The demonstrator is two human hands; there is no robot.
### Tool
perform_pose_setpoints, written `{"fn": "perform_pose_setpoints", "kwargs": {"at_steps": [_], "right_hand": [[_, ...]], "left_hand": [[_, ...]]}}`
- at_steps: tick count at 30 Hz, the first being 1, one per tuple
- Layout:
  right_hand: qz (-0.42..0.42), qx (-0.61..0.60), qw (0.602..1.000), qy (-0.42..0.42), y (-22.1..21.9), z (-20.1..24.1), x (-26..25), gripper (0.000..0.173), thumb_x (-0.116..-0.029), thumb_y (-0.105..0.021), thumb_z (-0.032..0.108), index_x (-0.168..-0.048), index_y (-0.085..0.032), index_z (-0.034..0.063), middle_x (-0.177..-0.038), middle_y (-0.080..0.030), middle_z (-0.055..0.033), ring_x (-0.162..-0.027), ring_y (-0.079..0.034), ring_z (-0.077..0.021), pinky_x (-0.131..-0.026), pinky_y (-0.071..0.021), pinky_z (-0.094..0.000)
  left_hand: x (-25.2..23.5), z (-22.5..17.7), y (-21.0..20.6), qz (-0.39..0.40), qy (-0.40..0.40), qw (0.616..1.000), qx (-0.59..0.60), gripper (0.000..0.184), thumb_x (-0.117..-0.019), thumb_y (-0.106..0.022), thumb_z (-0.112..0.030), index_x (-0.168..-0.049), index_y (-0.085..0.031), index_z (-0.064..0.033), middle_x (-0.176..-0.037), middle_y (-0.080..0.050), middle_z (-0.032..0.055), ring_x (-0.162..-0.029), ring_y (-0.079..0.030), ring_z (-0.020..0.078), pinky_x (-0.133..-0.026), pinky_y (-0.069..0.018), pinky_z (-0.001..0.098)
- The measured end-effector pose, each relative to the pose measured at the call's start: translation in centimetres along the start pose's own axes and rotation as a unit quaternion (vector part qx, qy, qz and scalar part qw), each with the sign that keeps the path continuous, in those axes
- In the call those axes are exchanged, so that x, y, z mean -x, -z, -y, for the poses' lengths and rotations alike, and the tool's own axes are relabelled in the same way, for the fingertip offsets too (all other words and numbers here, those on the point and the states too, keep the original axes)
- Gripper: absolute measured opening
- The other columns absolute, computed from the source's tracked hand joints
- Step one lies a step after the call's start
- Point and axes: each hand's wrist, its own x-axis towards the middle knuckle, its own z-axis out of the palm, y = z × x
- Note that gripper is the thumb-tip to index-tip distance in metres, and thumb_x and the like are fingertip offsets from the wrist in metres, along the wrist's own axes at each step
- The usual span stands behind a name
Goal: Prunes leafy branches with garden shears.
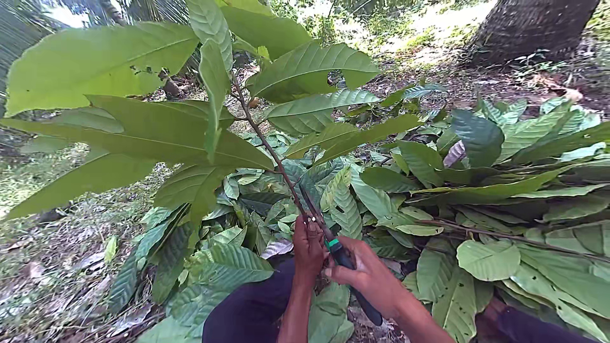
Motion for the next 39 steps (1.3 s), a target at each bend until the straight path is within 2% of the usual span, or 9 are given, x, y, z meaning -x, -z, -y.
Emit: {"fn": "perform_pose_setpoints", "kwargs": {"at_steps": [5, 10, 14, 16, 20, 27, 31, 35, 39], "right_hand": [[-0.016, 0.034, 0.999, 0.004, -0.2, 0.6, -0.3, 0.038, -0.0755, -0.072, 0.034, -0.106, -0.067, 0.0122, -0.079, -0.062, 0.0059, -0.068, -0.06, -0.0042, -0.063, -0.0511, -0.0258], [-0.063, 0.024, 0.998, 0.012, -0.5, 0.2, -0.1, 0.027, -0.0768, -0.071, 0.028, -0.098, -0.069, 0.0118, -0.071, -0.064, 0.0061, -0.056, -0.059, -0.0038, -0.053, -0.0502, -0.0228], [-0.053, 0.003, 0.997, 0.049, -0.3, 0.0, 0.4, 0.037, -0.0772, -0.069, 0.032, -0.107, -0.067, 0.01, -0.083, -0.064, 0.006, -0.071, -0.061, -0.0029, -0.064, -0.0513, -0.0225], [0.004, -0.024, 0.997, 0.068, 0.1, 0.5, 0.6, 0.04, -0.0781, -0.07, 0.033, -0.11, -0.067, 0.0093, -0.086, -0.065, 0.0068, -0.077, -0.062, -0.0027, -0.069, -0.0526, -0.0229], [0.072, -0.065, 0.993, 0.064, -0.1, 1.4, 0.1, 0.029, -0.0815, -0.07, 0.03, -0.104, -0.066, 0.012, -0.081, -0.064, 0.0076, -0.072, -0.062, -0.0027, -0.066, -0.0529, -0.0236], [0.055, -0.067, 0.994, 0.063, -0.5, 2.1, -1.1, 0.025, -0.082, -0.069, 0.028, -0.101, -0.065, 0.0125, -0.078, -0.063, 0.0073, -0.068, -0.062, -0.0031, -0.064, -0.0536, -0.0239], [0.02, -0.057, 0.996, 0.071, -0.8, 1.8, -0.6, 0.021, -0.081, -0.071, 0.025, -0.097, -0.067, 0.0116, -0.072, -0.064, 0.0063, -0.057, -0.061, -0.0042, -0.054, -0.053, -0.023], [0.012, -0.035, 0.996, 0.086, -0.5, 1.6, 0.3, 0.031, -0.0807, -0.071, 0.028, -0.105, -0.067, 0.0092, -0.081, -0.067, 0.0066, -0.068, -0.064, -0.0021, -0.062, -0.0549, -0.0219], [-0.005, -0.036, 0.998, 0.052, 0.1, 2.1, -0.1, 0.034, -0.0782, -0.072, 0.032, -0.105, -0.068, 0.012, -0.08, -0.067, 0.007, -0.069, -0.064, -0.0035, -0.065, -0.0547, -0.0243]], "left_hand": [[0.3, 0.7, 0.3, 0.003, 0.008, 1.0, -0.003, 0.034, -0.1101, -0.04, -0.031, -0.116, -0.05, 0.0004, -0.072, -0.052, -0.015, -0.06, -0.05, -0.01, -0.058, -0.0458, 0.0105], [0.2, 0.2, 0.2, 0.016, 0.006, 1.0, 0.013, 0.022, -0.1089, -0.039, -0.018, -0.116, -0.05, -0.0015, -0.069, -0.051, -0.0153, -0.057, -0.05, -0.0082, -0.054, -0.046, 0.0116], [0.2, 0.4, 0.0, 0.019, -0.013, 1.0, 0.006, 0.019, -0.1092, -0.04, -0.019, -0.118, -0.052, -0.0072, -0.069, -0.049, -0.017, -0.056, -0.047, -0.0087, -0.054, -0.044, 0.0111], [0.4, 0.9, 0.1, 0.01, -0.011, 1.0, 0.002, 0.023, -0.1085, -0.042, -0.019, -0.117, -0.053, -0.0015, -0.072, -0.053, -0.0155, -0.06, -0.051, -0.0095, -0.058, -0.0471, 0.0109], [0.7, 1.6, -0.1, -0.016, 0.044, 0.994, 0.098, 0.024, -0.1095, -0.037, -0.019, -0.109, -0.056, -0.0053, -0.072, -0.06, -0.0143, -0.065, -0.059, -0.0091, -0.064, -0.0513, 0.0112], [1.1, 0.3, -0.2, -0.015, 0.004, 0.999, 0.047, 0.018, -0.1023, -0.045, -0.007, -0.111, -0.057, 0.0029, -0.088, -0.066, -0.0104, -0.082, -0.062, -0.0106, -0.077, -0.0521, 0.0117], [1.1, 0.9, -0.2, -0.015, -0.001, 0.999, 0.036, 0.018, -0.1032, -0.045, -0.011, -0.112, -0.057, 0.0004, -0.081, -0.062, -0.0118, -0.073, -0.058, -0.0116, -0.068, -0.0497, 0.0097], [1.1, 1.1, 0.0, -0.002, -0.024, 1.0, 0.015, 0.028, -0.1076, -0.047, -0.027, -0.112, -0.056, -0.0016, -0.081, -0.059, -0.0137, -0.072, -0.055, -0.0129, -0.068, -0.0481, 0.0085], [1.4, 0.9, -0.3, -0.009, -0.03, 0.999, 0.0, 0.023, -0.1065, -0.046, -0.018, -0.111, -0.057, 0.0015, -0.084, -0.061, -0.0118, -0.074, -0.058, -0.0107, -0.07, -0.0513, 0.0108]]}}
